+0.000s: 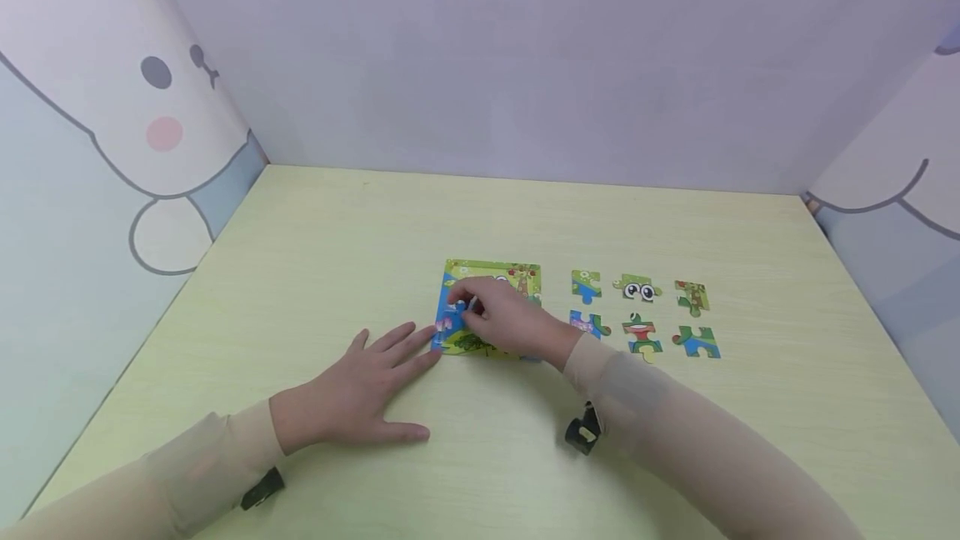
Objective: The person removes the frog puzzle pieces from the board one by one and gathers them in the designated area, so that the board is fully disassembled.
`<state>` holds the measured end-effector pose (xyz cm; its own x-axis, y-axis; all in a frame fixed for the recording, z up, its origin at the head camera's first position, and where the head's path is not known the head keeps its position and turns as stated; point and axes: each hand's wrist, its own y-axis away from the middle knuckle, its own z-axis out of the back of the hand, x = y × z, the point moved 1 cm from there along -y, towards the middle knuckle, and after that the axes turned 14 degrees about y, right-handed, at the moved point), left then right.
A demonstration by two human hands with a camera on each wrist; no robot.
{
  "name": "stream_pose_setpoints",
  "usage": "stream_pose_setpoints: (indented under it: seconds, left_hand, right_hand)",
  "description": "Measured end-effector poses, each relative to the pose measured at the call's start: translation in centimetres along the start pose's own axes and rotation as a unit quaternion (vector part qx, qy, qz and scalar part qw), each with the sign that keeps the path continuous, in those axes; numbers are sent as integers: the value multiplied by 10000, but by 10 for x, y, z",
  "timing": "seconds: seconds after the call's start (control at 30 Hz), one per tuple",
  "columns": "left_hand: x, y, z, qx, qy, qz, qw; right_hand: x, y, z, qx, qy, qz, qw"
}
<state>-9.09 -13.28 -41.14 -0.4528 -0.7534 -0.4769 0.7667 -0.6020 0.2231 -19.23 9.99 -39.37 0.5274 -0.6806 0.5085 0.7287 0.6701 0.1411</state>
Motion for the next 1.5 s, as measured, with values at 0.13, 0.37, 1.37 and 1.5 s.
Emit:
stream_pose_setpoints:
  seconds: [0.13, 0.37, 1.37, 1.5]
  left_hand:
    - [-1, 0, 0, -12, 41, -23, 10000]
    - [-1, 0, 1, -24, 36, -26, 10000]
    - [-2, -1, 2, -15, 55, -18, 10000]
    - [-2, -1, 2, -25, 51, -8, 10000]
  right_hand:
    - [-10, 12, 9, -75, -122, -46, 9999]
    - [-33, 47, 28, -62, -281, -366, 9989]
    - [-71, 134, 32, -304, 1141, -667, 9908]
    - [-63, 125, 35, -631, 1279, -641, 9877]
